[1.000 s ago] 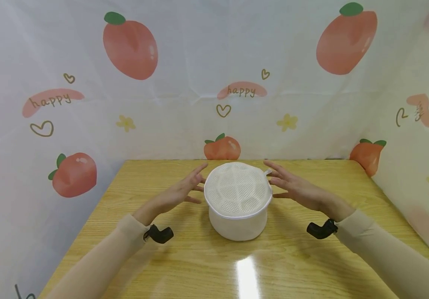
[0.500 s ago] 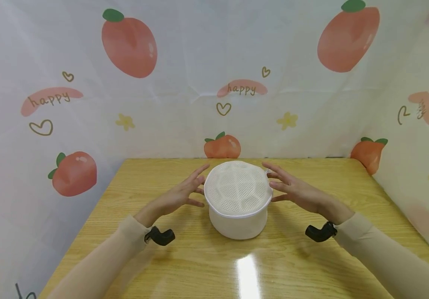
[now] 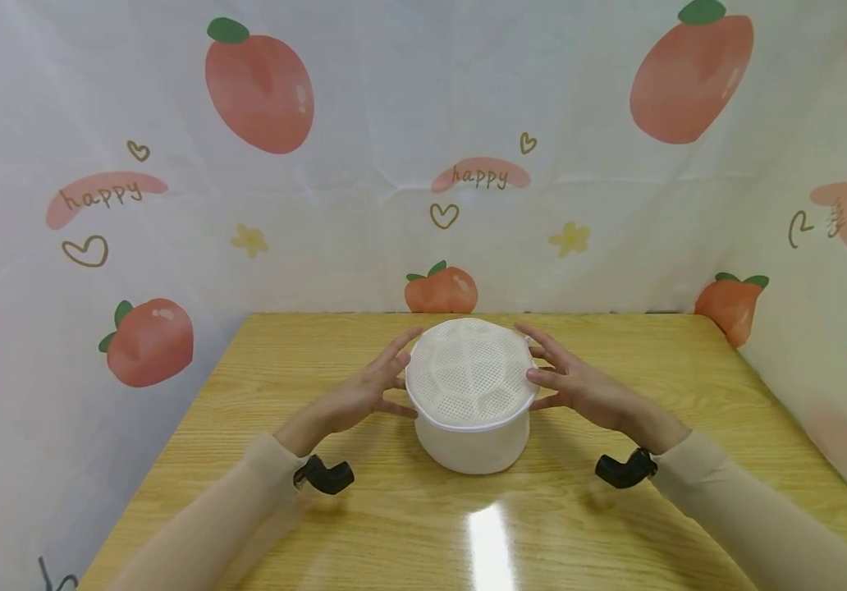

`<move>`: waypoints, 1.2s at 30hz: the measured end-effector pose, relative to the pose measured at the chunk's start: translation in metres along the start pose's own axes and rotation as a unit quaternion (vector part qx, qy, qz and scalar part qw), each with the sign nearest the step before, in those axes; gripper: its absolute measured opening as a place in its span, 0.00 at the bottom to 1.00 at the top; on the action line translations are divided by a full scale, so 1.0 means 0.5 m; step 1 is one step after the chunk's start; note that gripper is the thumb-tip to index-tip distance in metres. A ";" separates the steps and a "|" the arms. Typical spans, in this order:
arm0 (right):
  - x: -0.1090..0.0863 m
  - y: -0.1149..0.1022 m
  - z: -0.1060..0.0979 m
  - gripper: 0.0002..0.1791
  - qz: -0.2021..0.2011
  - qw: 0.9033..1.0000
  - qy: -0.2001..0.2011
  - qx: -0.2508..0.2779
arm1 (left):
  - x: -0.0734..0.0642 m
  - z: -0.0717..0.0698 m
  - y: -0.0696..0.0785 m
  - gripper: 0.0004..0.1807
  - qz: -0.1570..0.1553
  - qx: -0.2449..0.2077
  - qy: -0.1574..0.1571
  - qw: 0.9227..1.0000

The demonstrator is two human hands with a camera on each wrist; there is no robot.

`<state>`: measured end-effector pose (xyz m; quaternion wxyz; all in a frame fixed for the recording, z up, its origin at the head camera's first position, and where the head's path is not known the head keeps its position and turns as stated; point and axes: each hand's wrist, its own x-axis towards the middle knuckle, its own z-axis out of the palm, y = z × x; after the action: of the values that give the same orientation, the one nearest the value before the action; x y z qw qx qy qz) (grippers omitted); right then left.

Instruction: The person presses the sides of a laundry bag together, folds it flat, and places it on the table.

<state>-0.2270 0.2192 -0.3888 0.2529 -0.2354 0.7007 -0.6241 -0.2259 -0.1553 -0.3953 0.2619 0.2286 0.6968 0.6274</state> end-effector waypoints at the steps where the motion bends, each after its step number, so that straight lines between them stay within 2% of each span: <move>1: 0.000 0.001 0.001 0.43 -0.003 1.000 -0.001 0.001 | 0.000 0.003 -0.001 0.28 0.002 -0.002 -0.002 1.000; 7: 0.005 0.007 0.011 0.42 -0.013 1.000 -0.011 0.010 | 0.010 0.020 -0.007 0.29 0.005 -0.012 -0.007 1.000; 12: 0.016 0.021 0.020 0.42 -0.010 0.999 -0.015 0.026 | 0.025 0.035 -0.013 0.28 0.001 -0.009 0.007 1.000; 20: 0.030 0.043 0.039 0.47 0.004 0.998 -0.013 0.058 | 0.047 0.057 -0.028 0.30 -0.006 -0.034 0.022 0.999; 28: 0.039 0.055 0.048 0.49 0.011 0.998 -0.008 0.068 | 0.060 0.073 -0.042 0.37 -0.021 -0.034 0.040 0.998; 36: 0.049 0.075 0.059 0.50 0.013 0.997 0.013 0.071 | 0.075 0.092 -0.059 0.43 -0.011 -0.038 0.054 0.998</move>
<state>-0.2270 0.1850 -0.4301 0.2682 -0.1999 0.6606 -0.6721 -0.2240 -0.0998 -0.4309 0.2390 0.1766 0.6881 0.6620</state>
